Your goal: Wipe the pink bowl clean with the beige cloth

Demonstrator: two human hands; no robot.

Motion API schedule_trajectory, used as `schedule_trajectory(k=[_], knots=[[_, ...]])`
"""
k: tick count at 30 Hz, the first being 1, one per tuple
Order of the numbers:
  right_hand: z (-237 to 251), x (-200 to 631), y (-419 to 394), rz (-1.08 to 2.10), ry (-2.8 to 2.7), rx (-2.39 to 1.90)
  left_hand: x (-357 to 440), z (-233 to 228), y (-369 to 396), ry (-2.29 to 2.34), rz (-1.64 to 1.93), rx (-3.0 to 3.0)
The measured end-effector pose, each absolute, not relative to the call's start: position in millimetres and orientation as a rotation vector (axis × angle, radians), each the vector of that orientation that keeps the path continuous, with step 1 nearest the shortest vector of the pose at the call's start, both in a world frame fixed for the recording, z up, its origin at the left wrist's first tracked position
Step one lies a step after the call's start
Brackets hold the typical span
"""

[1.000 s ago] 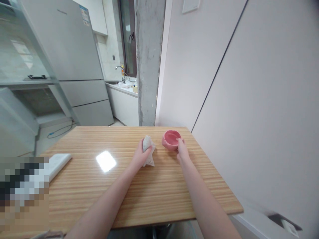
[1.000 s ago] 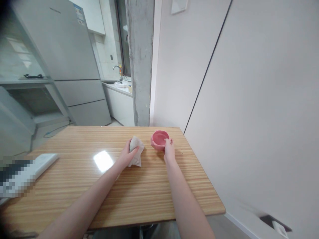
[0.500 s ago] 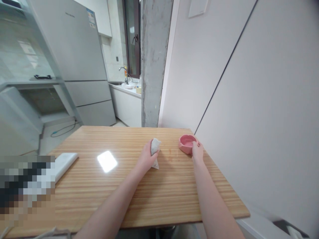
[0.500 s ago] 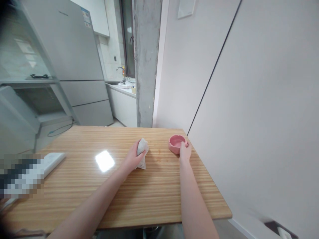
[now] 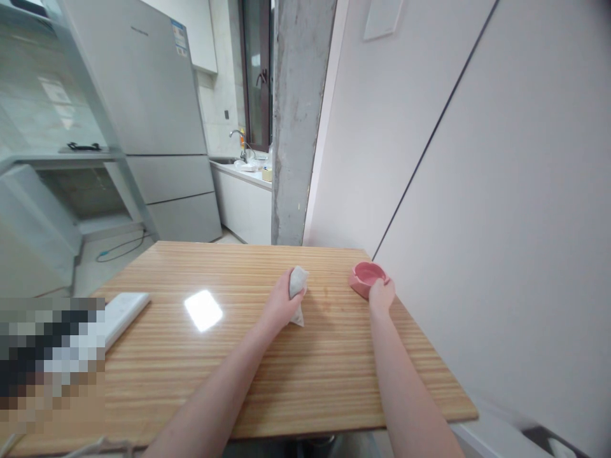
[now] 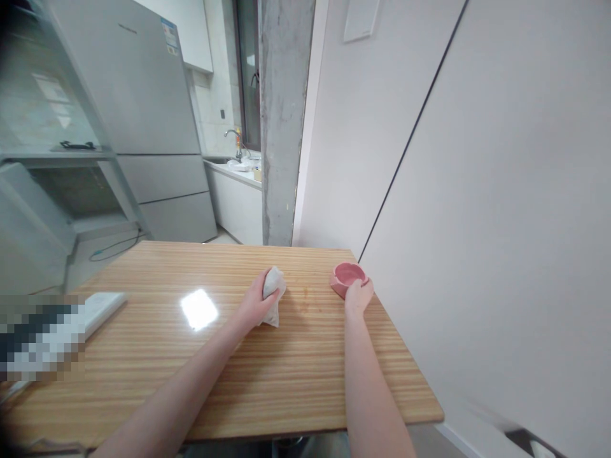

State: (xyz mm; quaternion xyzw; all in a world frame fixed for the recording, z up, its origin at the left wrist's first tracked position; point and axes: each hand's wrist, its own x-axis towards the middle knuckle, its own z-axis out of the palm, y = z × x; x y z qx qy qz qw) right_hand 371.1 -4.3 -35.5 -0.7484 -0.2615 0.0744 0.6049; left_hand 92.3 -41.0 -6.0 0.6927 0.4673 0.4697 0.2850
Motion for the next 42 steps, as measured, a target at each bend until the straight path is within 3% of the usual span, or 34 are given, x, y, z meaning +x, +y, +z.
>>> schedule_trajectory(k=[9, 13, 15, 20, 22, 25, 28, 34, 42], knots=[[-23.1, 365.7, -13.7, 0.066, -0.625, -1.787, 96.0, 6.7, -40.9, 1.105, 1.235, 1.061], [-2.2, 326.1, -29.9, -0.169, -0.891, -1.454, 96.8, 15.8, -40.3, 0.922, 1.201, 0.687], [2.1, 294.7, -35.4, 0.140, -1.117, -1.241, 96.9, 18.6, -40.0, 0.884, 1.203, 0.620], [-9.9, 238.3, -36.2, 1.293, -1.159, -1.070, 94.9, 14.4, -37.7, 0.882, 1.201, 0.710], [-14.4, 233.8, -35.5, 1.450, -1.087, -1.038, 93.7, 9.4, -36.4, 0.971, 1.268, 0.855], [-14.7, 235.8, -36.3, 1.197, -1.070, -1.060, 94.0, 3.0, -36.5, 1.243, 1.497, 1.189], [-11.8, 235.6, -39.4, 0.982, -1.215, -1.028, 98.4, 1.7, -40.3, 1.211, 1.426, 1.481], [-9.8, 230.2, -43.5, 1.261, -1.348, -0.841, 103.3, 10.0, -45.4, 0.977, 1.250, 1.342], [-4.9, 231.3, -48.8, 1.218, -1.438, -0.850, 100.7, 12.4, -46.4, 0.976, 1.309, 1.300]])
